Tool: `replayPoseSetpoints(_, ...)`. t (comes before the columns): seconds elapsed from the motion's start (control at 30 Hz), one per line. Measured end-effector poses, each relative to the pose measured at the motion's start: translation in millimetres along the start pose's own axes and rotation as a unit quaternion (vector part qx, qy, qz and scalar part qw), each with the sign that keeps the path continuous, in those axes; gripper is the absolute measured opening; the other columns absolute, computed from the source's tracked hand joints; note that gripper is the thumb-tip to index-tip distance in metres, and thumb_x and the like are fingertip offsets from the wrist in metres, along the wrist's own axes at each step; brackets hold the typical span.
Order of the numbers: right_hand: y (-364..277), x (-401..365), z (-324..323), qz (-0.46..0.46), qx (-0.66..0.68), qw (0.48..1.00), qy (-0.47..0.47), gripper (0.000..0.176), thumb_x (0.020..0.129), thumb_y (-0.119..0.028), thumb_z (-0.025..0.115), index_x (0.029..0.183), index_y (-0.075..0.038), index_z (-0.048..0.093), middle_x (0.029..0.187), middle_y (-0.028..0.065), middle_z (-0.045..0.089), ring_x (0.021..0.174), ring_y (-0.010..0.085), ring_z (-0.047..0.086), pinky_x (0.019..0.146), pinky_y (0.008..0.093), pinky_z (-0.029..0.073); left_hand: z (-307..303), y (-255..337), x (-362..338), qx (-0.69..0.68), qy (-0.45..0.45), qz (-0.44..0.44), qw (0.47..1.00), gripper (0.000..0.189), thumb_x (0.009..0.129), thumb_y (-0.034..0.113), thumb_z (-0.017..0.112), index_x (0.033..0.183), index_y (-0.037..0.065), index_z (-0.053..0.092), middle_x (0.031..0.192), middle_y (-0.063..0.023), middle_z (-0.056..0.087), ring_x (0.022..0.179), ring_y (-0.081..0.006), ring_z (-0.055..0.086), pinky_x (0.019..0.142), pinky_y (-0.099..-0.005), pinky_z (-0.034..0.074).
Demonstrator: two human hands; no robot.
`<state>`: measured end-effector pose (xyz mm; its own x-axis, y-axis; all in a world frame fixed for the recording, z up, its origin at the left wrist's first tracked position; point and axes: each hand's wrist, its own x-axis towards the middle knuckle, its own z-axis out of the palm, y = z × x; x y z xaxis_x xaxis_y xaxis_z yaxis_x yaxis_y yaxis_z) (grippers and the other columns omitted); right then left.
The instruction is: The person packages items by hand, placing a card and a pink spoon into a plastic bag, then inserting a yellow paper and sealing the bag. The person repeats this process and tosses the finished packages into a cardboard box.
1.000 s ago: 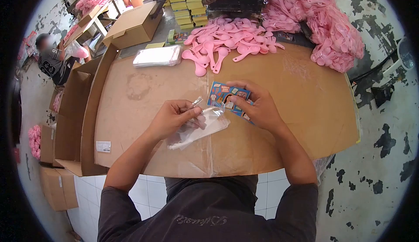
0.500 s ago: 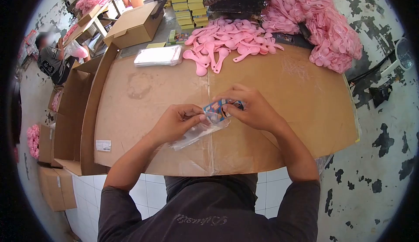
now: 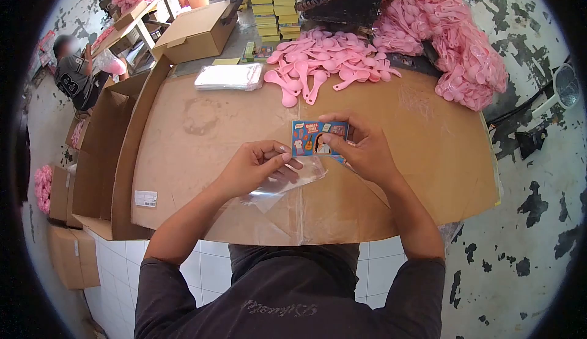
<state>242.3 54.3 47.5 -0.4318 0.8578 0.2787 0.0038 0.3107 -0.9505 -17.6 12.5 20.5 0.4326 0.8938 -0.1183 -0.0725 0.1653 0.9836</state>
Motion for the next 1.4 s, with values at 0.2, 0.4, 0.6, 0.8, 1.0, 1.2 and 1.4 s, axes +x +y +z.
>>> replayPoseSetpoints(0.2, 1, 0, 3, -0.035, -0.050, 0.998, 0.027, 0.030, 0.096, -0.001, 0.070, 0.125, 0.001, 0.063, 0.115, 0.0070, 0.067, 0.106, 0.0130, 0.066, 0.094, 0.0313, 0.056, 1, -1, -1, 0.021, 0.004, 0.011, 1.000, 0.023, 0.106, 0.015, 0.062, 0.112, -0.007, 0.067, 0.102, -0.0146, 0.077, 0.088, -0.0163, 0.075, 0.078, -0.0294, 0.060)
replayPoseSetpoints(0.4, -2, 1, 2, -0.055, -0.047, 0.997, 0.037, 0.029, 0.095, -0.001, 0.071, 0.123, 0.000, 0.065, 0.115, 0.0076, 0.068, 0.105, 0.0129, 0.066, 0.094, 0.0311, 0.056, 0, -1, -1, 0.009, 0.035, 0.019, 0.999, 0.027, 0.105, 0.019, 0.064, 0.112, -0.006, 0.067, 0.100, -0.0150, 0.078, 0.086, -0.0184, 0.076, 0.078, -0.0300, 0.061)
replayPoseSetpoints(0.6, -10, 3, -10, -0.083, -0.197, 0.976, -0.049, 0.026, 0.091, 0.001, 0.072, 0.117, -0.002, 0.070, 0.107, 0.0073, 0.070, 0.103, 0.0157, 0.068, 0.089, 0.0305, 0.054, -3, -4, 1, 0.065, 0.048, 0.028, 0.996, 0.026, 0.104, 0.018, 0.066, 0.113, -0.006, 0.068, 0.100, -0.0130, 0.077, 0.091, -0.0160, 0.075, 0.083, -0.0285, 0.060)
replayPoseSetpoints(0.8, -25, 15, 2, -0.076, -0.259, 0.952, -0.144, 0.029, 0.087, -0.002, 0.073, 0.116, -0.004, 0.072, 0.097, 0.0117, 0.072, 0.088, 0.0214, 0.069, 0.079, 0.0326, 0.055, 3, -10, -1, 0.045, -0.006, 0.045, 0.998, 0.024, 0.104, 0.016, 0.065, 0.115, -0.006, 0.067, 0.102, -0.0113, 0.077, 0.092, -0.0136, 0.073, 0.082, -0.0264, 0.059)
replayPoseSetpoints(1.0, -12, 23, 22, -0.019, -0.170, 0.985, -0.025, 0.027, 0.090, -0.008, 0.075, 0.117, -0.003, 0.071, 0.095, 0.0101, 0.072, 0.078, 0.0227, 0.067, 0.076, 0.0338, 0.055, 4, -5, -2, -0.018, 0.053, 0.076, 0.996, 0.024, 0.105, 0.016, 0.064, 0.118, -0.004, 0.068, 0.100, -0.0086, 0.077, 0.085, -0.0090, 0.070, 0.078, -0.0259, 0.058)
replayPoseSetpoints(1.2, -16, 21, 23, -0.087, -0.213, 0.964, -0.133, 0.025, 0.097, -0.014, 0.069, 0.118, -0.002, 0.071, 0.105, 0.0136, 0.071, 0.094, 0.0242, 0.067, 0.089, 0.0367, 0.053, -3, -5, -1, -0.012, 0.096, 0.057, 0.994, 0.022, 0.106, 0.015, 0.063, 0.119, -0.003, 0.066, 0.097, -0.0057, 0.076, 0.082, -0.0058, 0.068, 0.071, -0.0239, 0.056)
replayPoseSetpoints(1.4, 56, 98, -74, -0.066, -0.391, 0.918, -0.012, 0.037, 0.104, -0.026, 0.055, 0.132, -0.004, 0.065, 0.129, 0.0198, 0.066, 0.123, 0.0348, 0.061, 0.106, 0.0424, 0.047, 0, -5, 0, 0.028, 0.122, 0.085, 0.989, 0.023, 0.107, 0.019, 0.062, 0.118, 0.000, 0.066, 0.089, -0.0018, 0.073, 0.072, -0.0023, 0.062, 0.061, -0.0205, 0.049)
